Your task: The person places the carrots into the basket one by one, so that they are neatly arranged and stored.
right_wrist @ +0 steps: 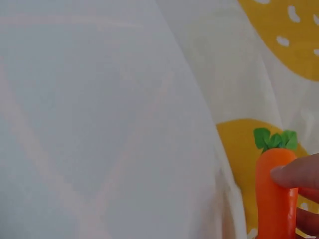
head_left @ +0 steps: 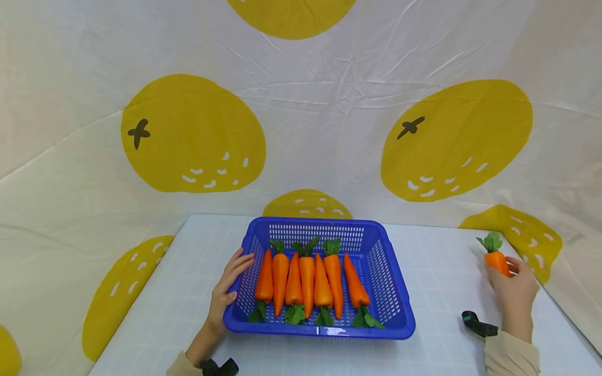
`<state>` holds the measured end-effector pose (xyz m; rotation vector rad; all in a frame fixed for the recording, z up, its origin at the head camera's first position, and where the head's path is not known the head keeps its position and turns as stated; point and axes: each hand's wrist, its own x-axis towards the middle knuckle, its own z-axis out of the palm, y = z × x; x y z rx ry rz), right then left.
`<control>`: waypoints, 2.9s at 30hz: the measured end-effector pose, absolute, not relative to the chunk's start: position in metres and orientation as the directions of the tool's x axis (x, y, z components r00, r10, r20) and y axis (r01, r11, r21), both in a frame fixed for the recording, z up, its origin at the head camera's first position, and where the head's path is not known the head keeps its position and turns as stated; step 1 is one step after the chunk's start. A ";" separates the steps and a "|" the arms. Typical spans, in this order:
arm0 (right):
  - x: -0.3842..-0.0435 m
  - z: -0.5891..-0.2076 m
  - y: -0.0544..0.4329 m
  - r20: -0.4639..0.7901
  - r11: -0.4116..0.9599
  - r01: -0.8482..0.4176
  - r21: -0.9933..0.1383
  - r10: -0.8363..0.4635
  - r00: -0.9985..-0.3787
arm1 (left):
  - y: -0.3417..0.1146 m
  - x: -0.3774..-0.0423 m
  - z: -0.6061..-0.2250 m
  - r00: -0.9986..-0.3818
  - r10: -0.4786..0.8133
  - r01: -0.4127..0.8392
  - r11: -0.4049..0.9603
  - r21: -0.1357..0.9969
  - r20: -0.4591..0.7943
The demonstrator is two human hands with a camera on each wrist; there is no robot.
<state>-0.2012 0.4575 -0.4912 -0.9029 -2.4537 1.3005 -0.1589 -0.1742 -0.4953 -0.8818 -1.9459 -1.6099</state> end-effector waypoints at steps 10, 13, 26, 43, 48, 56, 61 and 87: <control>-0.199 -0.451 0.436 -0.038 0.371 0.385 -0.845 0.677 -0.735 | -0.174 -0.158 -0.495 -0.695 0.179 0.717 0.107 0.689 0.696; -0.198 -0.440 0.428 -0.040 0.349 0.368 -0.862 0.677 -0.735 | -0.174 -0.158 -0.495 -0.695 0.177 0.717 0.103 0.689 0.697; -0.192 -0.401 0.391 -0.002 0.128 0.094 -0.987 0.582 -0.814 | -0.174 -0.156 -0.495 -0.714 0.178 0.698 0.113 0.707 0.677; -0.184 -0.377 0.344 0.253 0.120 -0.224 -0.967 0.357 -0.899 | -0.173 -0.157 -0.495 -0.703 0.173 0.710 0.114 0.695 0.690; -0.185 -0.377 0.331 0.306 0.143 -0.276 -0.950 0.275 -0.911 | -0.173 -0.157 -0.495 -0.700 0.174 0.713 0.111 0.692 0.693; -0.183 -0.374 0.313 0.358 0.160 -0.334 -0.929 0.161 -0.920 | -0.173 -0.158 -0.496 -0.700 0.172 0.713 0.106 0.694 0.693; -0.182 -0.371 0.302 0.357 0.113 -0.348 -0.931 0.075 -0.931 | -0.174 -0.158 -0.496 -0.700 0.172 0.713 0.104 0.694 0.693; -0.182 -0.376 0.252 0.263 0.232 -0.280 -0.932 -0.100 -0.960 | -0.173 -0.155 -0.494 -0.723 0.173 0.690 0.127 0.712 0.669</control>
